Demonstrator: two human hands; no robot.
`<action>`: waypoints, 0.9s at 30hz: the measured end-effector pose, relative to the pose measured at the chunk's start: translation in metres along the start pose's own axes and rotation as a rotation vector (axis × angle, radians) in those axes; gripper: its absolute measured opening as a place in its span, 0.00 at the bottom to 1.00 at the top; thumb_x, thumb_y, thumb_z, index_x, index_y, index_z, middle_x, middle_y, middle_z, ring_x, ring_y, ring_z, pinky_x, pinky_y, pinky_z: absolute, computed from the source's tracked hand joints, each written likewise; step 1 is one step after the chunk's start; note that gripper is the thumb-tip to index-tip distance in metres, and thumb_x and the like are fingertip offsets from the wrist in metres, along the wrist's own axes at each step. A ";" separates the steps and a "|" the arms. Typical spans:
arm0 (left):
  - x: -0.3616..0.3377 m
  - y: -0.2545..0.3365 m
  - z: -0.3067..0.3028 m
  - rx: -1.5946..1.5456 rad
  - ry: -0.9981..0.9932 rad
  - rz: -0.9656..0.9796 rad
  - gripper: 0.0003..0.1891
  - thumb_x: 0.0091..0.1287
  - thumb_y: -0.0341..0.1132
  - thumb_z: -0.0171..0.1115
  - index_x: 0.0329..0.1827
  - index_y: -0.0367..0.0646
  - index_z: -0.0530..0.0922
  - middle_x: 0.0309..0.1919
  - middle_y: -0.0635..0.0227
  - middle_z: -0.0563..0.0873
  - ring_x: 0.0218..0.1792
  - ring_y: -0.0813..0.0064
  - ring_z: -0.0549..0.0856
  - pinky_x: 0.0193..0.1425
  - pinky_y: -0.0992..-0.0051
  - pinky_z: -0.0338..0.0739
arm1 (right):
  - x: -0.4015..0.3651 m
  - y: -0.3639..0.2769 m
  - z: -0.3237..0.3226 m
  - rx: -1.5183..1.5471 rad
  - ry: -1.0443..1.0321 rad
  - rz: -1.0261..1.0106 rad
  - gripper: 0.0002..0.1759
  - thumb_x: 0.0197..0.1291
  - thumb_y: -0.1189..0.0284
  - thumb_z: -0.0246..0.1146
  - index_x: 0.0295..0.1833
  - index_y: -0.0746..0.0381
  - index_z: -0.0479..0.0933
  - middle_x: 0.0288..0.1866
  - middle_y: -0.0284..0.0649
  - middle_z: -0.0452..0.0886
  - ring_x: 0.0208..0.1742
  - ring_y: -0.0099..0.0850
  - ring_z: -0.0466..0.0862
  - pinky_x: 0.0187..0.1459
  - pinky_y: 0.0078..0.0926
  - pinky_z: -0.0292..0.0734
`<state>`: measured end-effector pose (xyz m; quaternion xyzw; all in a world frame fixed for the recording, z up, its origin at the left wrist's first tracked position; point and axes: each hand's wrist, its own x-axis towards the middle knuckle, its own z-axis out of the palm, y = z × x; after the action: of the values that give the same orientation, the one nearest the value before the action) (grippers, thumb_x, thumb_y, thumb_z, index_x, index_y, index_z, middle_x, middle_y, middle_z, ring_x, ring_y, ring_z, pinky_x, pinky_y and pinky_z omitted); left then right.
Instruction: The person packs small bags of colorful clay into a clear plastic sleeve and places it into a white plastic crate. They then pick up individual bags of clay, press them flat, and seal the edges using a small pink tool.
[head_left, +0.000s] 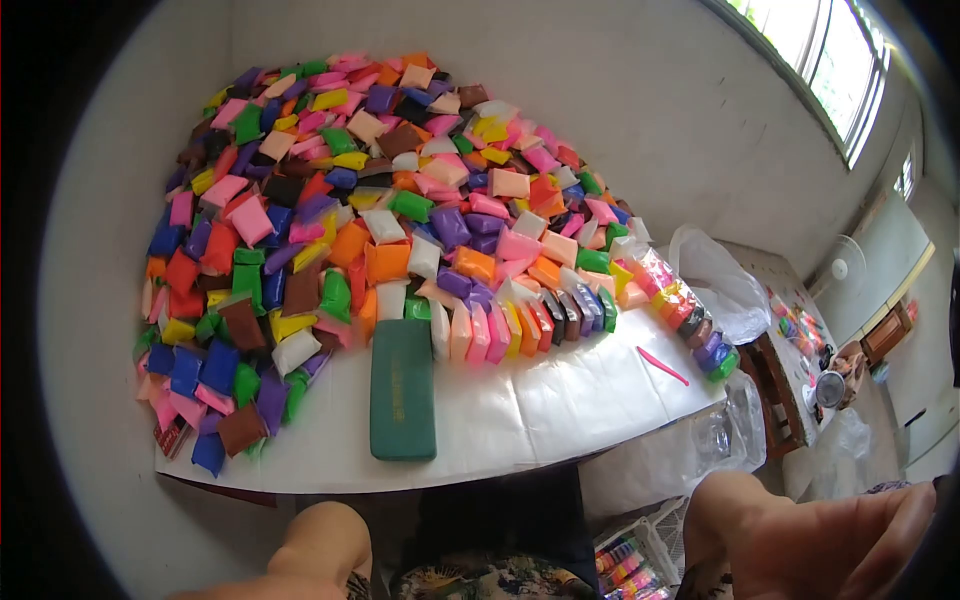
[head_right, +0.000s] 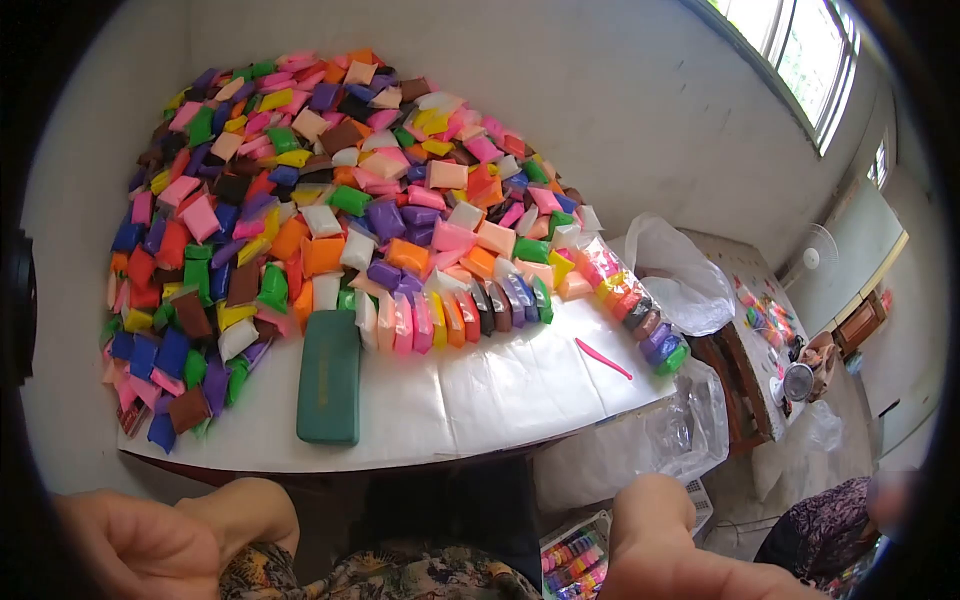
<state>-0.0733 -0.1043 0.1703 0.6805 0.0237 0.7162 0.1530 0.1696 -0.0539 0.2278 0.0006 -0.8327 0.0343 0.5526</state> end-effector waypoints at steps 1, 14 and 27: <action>-0.001 0.001 -0.001 0.006 -0.004 0.011 0.14 0.74 0.41 0.60 0.57 0.46 0.72 0.41 0.65 0.75 0.41 0.70 0.74 0.46 0.73 0.75 | -0.001 -0.004 -0.001 -0.024 0.003 0.010 0.06 0.70 0.69 0.62 0.50 0.48 0.82 0.37 0.17 0.82 0.36 0.14 0.73 0.45 0.17 0.68; -0.018 0.008 -0.024 0.245 -0.032 0.116 0.18 0.72 0.43 0.61 0.55 0.38 0.71 0.42 0.56 0.77 0.39 0.69 0.76 0.43 0.73 0.76 | -0.082 0.051 0.000 -0.262 0.261 0.153 0.14 0.65 0.72 0.63 0.52 0.68 0.77 0.43 0.47 0.82 0.41 0.37 0.81 0.47 0.35 0.76; 0.003 -0.109 -0.057 0.703 -0.042 -0.719 0.07 0.71 0.29 0.60 0.43 0.33 0.81 0.33 0.68 0.83 0.31 0.81 0.79 0.39 0.79 0.74 | -0.276 0.199 -0.038 -0.855 -0.159 0.820 0.03 0.59 0.75 0.66 0.39 0.61 0.83 0.36 0.44 0.77 0.42 0.45 0.78 0.45 0.42 0.72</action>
<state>-0.1086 0.0104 0.1428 0.6538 0.4935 0.5531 0.1520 0.3043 0.1366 -0.0229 -0.5410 -0.7436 -0.0936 0.3815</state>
